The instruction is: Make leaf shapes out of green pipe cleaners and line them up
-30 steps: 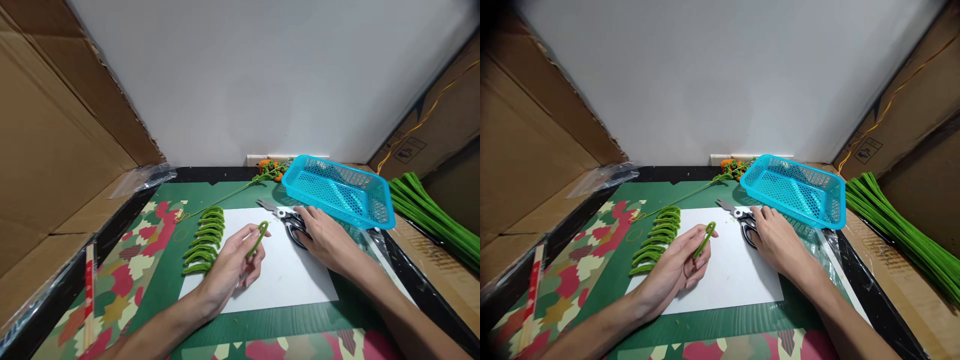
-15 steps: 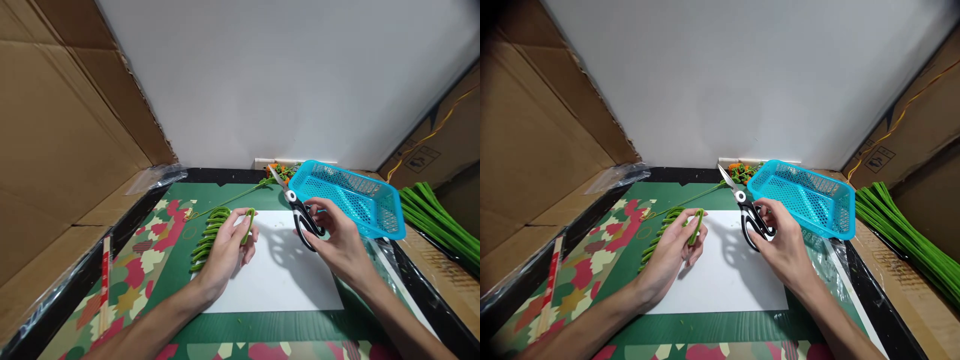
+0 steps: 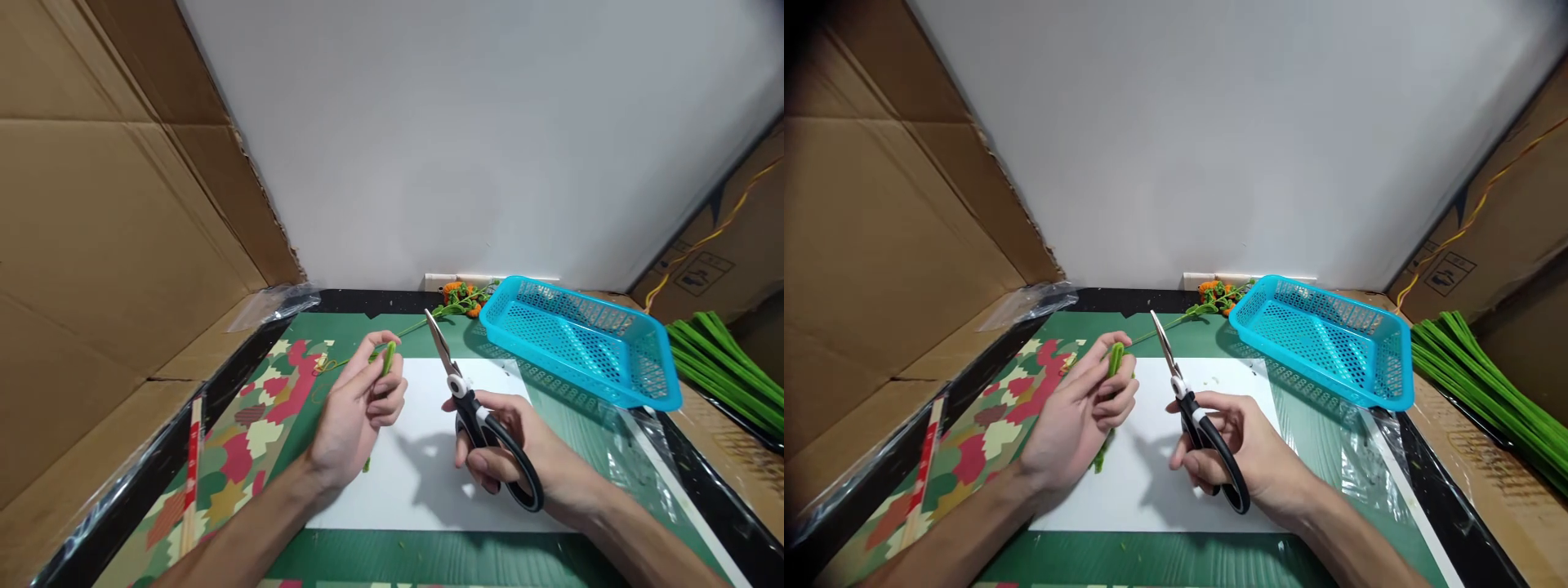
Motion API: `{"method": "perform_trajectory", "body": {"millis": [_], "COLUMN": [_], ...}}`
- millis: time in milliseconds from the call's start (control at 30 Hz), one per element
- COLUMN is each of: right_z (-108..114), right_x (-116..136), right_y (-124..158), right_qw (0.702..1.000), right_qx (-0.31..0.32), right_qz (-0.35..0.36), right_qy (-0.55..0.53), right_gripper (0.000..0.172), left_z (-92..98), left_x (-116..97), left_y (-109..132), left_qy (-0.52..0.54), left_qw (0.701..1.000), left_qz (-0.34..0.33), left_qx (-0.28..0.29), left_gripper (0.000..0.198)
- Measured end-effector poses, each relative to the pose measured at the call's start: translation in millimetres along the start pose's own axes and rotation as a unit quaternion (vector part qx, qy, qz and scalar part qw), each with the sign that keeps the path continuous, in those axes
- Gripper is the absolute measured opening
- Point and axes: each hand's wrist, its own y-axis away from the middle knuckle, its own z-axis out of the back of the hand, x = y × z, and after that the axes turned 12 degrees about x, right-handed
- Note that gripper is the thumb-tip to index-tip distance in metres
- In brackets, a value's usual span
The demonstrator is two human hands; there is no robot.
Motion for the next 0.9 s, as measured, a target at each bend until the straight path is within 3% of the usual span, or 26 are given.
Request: {"method": "perform_trajectory", "body": {"millis": [200,367,500,700,900], "right_z": [-2.8,-0.5,-1.0,-2.3,-3.1], "right_x": [-7.6,-17.7,-20.7,-20.2,-20.7], "right_y": [3.0,6.1,4.1,1.9,1.9], "right_qw": [0.995,0.991,0.989,0.986,0.983], "right_qx": [0.052,0.112,0.133,0.158,0.169], "right_qz": [0.031,0.017,0.015,0.014,0.023], "right_qy": [-0.082,-0.066,-0.061,-0.051,-0.062], "right_gripper": [0.043,0.066,0.071,0.073,0.069], "left_z": [1.9,2.4,2.2,2.2,1.8], "left_x": [-6.0,-3.1,-1.3,1.9,6.0], "left_y": [-0.4,0.0,0.6,1.5,2.0], "left_qy": [0.059,0.081,0.09,0.092,0.068], "left_qw": [0.998,0.996,0.995,0.995,0.994], "left_qz": [0.021,0.025,0.032,0.047,0.074], "left_qx": [0.02,0.018,0.024,0.008,0.046], "left_gripper": [0.009,0.012,0.01,0.003,0.011]}}
